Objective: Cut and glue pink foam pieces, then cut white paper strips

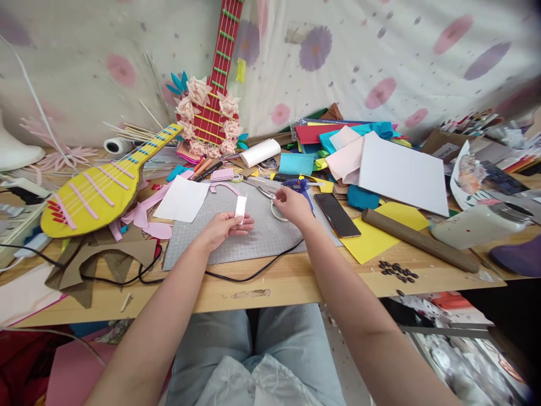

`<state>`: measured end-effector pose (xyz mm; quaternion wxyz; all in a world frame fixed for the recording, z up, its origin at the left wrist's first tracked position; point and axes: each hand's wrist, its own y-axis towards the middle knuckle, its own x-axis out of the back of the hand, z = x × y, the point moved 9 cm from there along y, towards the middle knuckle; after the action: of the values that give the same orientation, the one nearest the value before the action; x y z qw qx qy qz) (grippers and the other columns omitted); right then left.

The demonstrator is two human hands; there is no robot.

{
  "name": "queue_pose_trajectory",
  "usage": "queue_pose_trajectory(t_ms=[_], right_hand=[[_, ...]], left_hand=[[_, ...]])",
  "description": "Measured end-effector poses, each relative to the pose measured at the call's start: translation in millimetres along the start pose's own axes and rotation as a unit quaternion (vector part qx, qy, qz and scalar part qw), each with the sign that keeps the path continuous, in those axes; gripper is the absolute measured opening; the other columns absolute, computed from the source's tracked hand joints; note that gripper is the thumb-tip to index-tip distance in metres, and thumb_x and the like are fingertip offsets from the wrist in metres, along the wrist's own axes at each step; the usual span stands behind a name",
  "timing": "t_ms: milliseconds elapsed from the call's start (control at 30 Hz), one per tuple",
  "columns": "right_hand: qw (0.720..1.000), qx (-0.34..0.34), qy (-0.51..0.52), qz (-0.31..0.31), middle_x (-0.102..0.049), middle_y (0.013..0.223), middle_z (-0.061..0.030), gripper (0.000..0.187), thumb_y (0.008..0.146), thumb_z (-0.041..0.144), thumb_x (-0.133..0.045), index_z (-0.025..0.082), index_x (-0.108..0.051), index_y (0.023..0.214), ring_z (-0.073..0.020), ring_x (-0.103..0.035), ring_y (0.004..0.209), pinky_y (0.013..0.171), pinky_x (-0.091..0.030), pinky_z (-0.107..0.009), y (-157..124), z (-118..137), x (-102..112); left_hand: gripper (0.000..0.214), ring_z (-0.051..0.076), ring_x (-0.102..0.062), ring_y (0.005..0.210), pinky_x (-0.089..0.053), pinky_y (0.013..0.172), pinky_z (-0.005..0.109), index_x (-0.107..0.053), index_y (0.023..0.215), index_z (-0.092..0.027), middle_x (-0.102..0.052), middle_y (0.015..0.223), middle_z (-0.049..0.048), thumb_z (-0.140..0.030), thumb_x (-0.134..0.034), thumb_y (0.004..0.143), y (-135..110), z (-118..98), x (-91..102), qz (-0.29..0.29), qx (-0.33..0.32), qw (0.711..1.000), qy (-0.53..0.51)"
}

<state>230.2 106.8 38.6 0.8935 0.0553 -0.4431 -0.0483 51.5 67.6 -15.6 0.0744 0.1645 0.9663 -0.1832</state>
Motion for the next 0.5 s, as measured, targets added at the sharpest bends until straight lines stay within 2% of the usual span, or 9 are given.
queue_pose_trajectory(t_ms=[100,200,367,500], right_hand=[[0.976,0.018,-0.210,0.062,-0.058,0.109,-0.0164,0.027,0.075,0.021,-0.052,0.011,-0.056,0.100,-0.0279,-0.053,0.101,0.085,-0.040,-0.037,-2.1,-8.1,-2.9],[0.951,0.030,-0.294,0.088,-0.054,0.114,-0.0201,0.034,0.077,0.017,-0.048,0.005,-0.053,0.108,-0.0283,-0.051,0.104,0.086,-0.039,-0.034,-4.4,-7.9,-10.7],[0.945,0.001,-0.318,0.078,-0.053,0.113,-0.0250,0.038,0.077,0.014,-0.047,0.000,-0.050,0.112,-0.0291,-0.052,0.103,0.083,-0.040,-0.035,1.5,-7.8,-15.2],[0.962,0.013,-0.258,0.091,-0.059,0.104,-0.0211,0.029,0.073,0.020,-0.057,0.009,-0.059,0.100,-0.0289,-0.053,0.102,0.082,-0.039,-0.034,5.8,-4.4,-17.6]], left_hand=[[0.016,0.017,-0.066,0.082,-0.054,0.069,0.024,-0.062,0.093,-0.007,-0.066,0.102,0.0152,-0.012,-0.053,0.080,-0.2,-2.6,5.8,-0.018,0.000,1.000,-0.023],[0.016,0.016,-0.066,0.083,-0.054,0.068,0.022,-0.062,0.092,-0.007,-0.067,0.101,0.0143,-0.011,-0.053,0.080,-0.3,-4.6,9.8,-0.025,-0.003,0.999,-0.033],[0.017,0.018,-0.066,0.085,-0.055,0.067,0.021,-0.062,0.093,-0.007,-0.066,0.103,0.0156,-0.012,-0.055,0.079,-0.1,-3.0,13.7,0.001,0.007,1.000,-0.019],[0.017,0.019,-0.066,0.086,-0.055,0.066,0.022,-0.063,0.094,-0.008,-0.065,0.104,0.0158,-0.015,-0.056,0.079,-1.2,-2.5,16.0,0.033,0.009,0.999,0.006]])
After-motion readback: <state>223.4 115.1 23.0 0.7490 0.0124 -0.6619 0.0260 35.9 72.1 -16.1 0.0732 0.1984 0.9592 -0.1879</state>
